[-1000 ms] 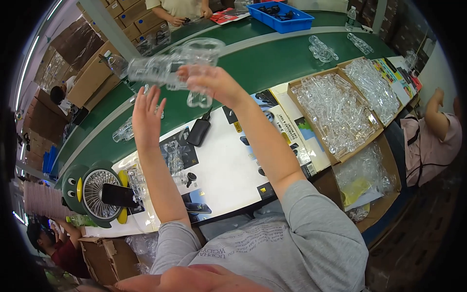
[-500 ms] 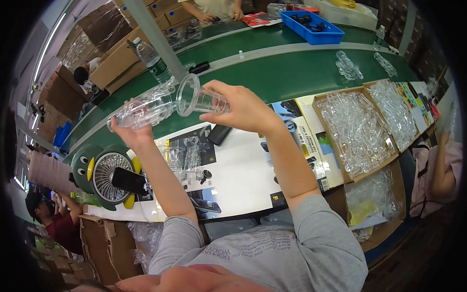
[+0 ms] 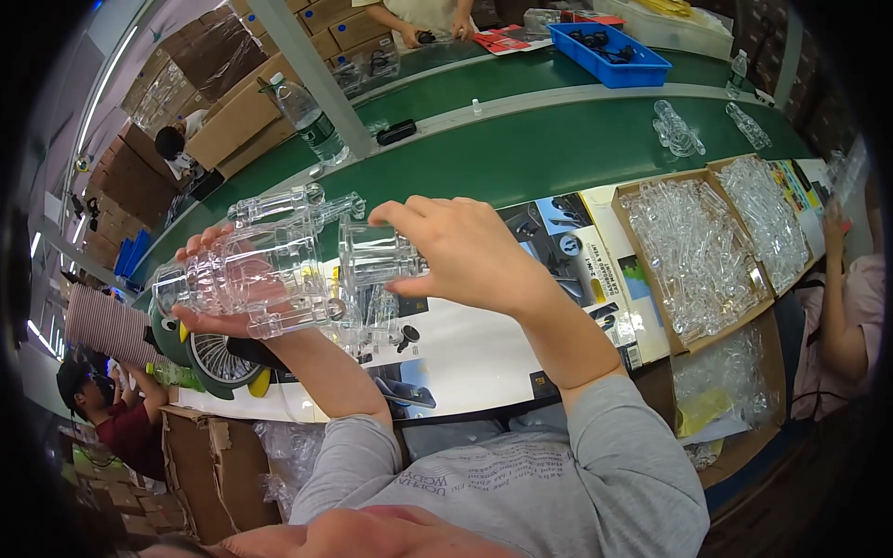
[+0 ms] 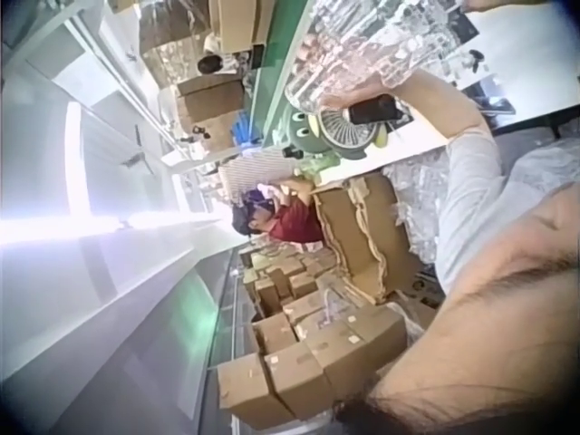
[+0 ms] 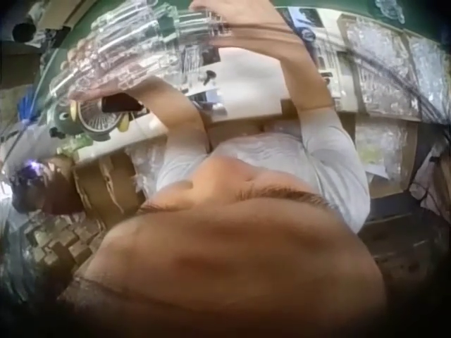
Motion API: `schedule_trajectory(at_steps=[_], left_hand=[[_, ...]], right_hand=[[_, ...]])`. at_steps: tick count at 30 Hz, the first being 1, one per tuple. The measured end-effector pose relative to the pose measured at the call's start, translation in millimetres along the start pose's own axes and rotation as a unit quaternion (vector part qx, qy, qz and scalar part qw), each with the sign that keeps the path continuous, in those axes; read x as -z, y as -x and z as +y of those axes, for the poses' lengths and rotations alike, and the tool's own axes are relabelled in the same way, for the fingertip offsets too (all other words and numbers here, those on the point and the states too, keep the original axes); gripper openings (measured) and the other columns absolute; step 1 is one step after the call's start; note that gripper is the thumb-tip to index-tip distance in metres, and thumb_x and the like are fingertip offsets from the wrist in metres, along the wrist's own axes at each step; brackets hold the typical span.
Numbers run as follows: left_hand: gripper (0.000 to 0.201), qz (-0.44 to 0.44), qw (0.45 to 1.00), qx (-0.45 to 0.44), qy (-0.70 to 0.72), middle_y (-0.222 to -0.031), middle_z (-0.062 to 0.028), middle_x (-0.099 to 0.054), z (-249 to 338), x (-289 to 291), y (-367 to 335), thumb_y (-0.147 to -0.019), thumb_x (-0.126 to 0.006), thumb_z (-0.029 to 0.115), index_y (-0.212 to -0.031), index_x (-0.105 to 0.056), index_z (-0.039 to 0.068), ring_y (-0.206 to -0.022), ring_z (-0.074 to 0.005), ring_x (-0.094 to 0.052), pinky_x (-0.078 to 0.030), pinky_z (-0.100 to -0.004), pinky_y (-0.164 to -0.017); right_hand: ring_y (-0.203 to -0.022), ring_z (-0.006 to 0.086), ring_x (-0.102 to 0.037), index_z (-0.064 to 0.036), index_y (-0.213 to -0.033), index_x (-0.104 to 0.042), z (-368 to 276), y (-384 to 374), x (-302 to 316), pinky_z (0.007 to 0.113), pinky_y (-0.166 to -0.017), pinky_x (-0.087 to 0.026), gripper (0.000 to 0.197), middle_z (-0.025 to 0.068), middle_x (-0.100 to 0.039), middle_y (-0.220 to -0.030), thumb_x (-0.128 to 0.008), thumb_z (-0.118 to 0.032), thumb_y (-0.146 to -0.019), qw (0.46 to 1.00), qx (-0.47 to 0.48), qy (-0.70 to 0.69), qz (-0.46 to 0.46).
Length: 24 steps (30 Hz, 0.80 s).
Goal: Assembling clear plastic components by applying sealant from a bottle and joining the parts at a factory workstation.
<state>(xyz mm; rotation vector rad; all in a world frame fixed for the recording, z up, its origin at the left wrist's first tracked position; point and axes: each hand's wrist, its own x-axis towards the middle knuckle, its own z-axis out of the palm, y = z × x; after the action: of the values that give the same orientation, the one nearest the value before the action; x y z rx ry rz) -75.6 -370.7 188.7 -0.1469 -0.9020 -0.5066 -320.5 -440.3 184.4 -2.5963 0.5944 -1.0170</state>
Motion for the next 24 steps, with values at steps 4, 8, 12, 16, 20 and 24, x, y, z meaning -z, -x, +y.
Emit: schedule_trajectory(at_steps=[4,8,12,16,20,24], left_hand=[[0.062,-0.023,0.999,0.016,0.036,-0.102,-0.0099,-0.049,-1.8,-4.9,3.5,-0.074,-0.064,0.049,-0.115,-0.045,0.007,-0.099,-0.0273,-0.048,-0.038,-0.0499,-0.095],[0.067,-0.04,0.999,0.023,0.013,-0.1,-0.0087,-0.049,-5.1,-5.9,4.6,-0.071,-0.067,0.051,-0.116,-0.043,0.007,-0.097,-0.0252,-0.047,-0.035,-0.047,-0.092],[0.068,-0.043,0.999,0.016,-0.006,-0.1,-0.0088,-0.049,-6.2,-7.4,5.3,-0.071,-0.067,0.051,-0.117,-0.043,0.007,-0.097,-0.0257,-0.047,-0.036,-0.0476,-0.092],[0.068,-0.052,0.999,0.017,0.003,-0.101,-0.009,-0.049,-9.0,-7.6,6.0,-0.071,-0.067,0.051,-0.117,-0.042,0.007,-0.097,-0.0262,-0.047,-0.035,-0.0479,-0.093],[0.069,-0.054,0.998,0.016,0.001,-0.101,-0.0092,-0.049,-7.4,-5.5,5.4,-0.072,-0.066,0.052,-0.117,-0.042,0.007,-0.097,-0.0262,-0.047,-0.035,-0.0481,-0.093],[0.068,-0.054,0.998,0.017,-0.003,-0.103,-0.0097,-0.049,-5.7,-5.5,5.8,-0.072,-0.066,0.052,-0.117,-0.043,0.007,-0.098,-0.0268,-0.048,-0.036,-0.0483,-0.094]], right_hand=[[-0.082,0.0223,-0.06,-0.0151,-0.115,-0.055,-4.6,1.0,1.4,0.035,-0.072,-0.046,0.059,0.0039,-0.06,-0.087,-0.079,-0.026,-0.062,1.0,-0.012,0.011,-0.001],[-0.081,0.0227,-0.06,-0.0162,-0.115,-0.054,-4.2,0.6,-1.4,0.035,-0.071,-0.045,0.06,0.0039,-0.059,-0.086,-0.079,-0.026,-0.061,1.0,-0.003,0.004,0.01],[-0.081,0.0227,-0.06,-0.0167,-0.114,-0.055,-5.7,0.7,-2.5,0.035,-0.071,-0.045,0.059,0.004,-0.059,-0.087,-0.079,-0.026,-0.061,1.0,0.01,0.001,0.018],[-0.08,0.0231,-0.059,-0.0167,-0.113,-0.056,-4.3,1.3,-2.0,0.035,-0.07,-0.045,0.058,0.0039,-0.059,-0.088,-0.079,-0.027,-0.061,1.0,0.02,0.001,0.024],[-0.076,0.0233,-0.058,-0.0163,-0.111,-0.056,-4.1,1.8,-2.4,0.035,-0.069,-0.044,0.057,0.0036,-0.058,-0.087,-0.079,-0.028,-0.06,0.999,0.031,0.0,0.041],[-0.076,0.023,-0.058,-0.0159,-0.11,-0.056,-6.0,0.8,-3.8,0.035,-0.068,-0.044,0.057,0.0032,-0.057,-0.086,-0.08,-0.028,-0.06,0.999,0.033,-0.002,0.042]])
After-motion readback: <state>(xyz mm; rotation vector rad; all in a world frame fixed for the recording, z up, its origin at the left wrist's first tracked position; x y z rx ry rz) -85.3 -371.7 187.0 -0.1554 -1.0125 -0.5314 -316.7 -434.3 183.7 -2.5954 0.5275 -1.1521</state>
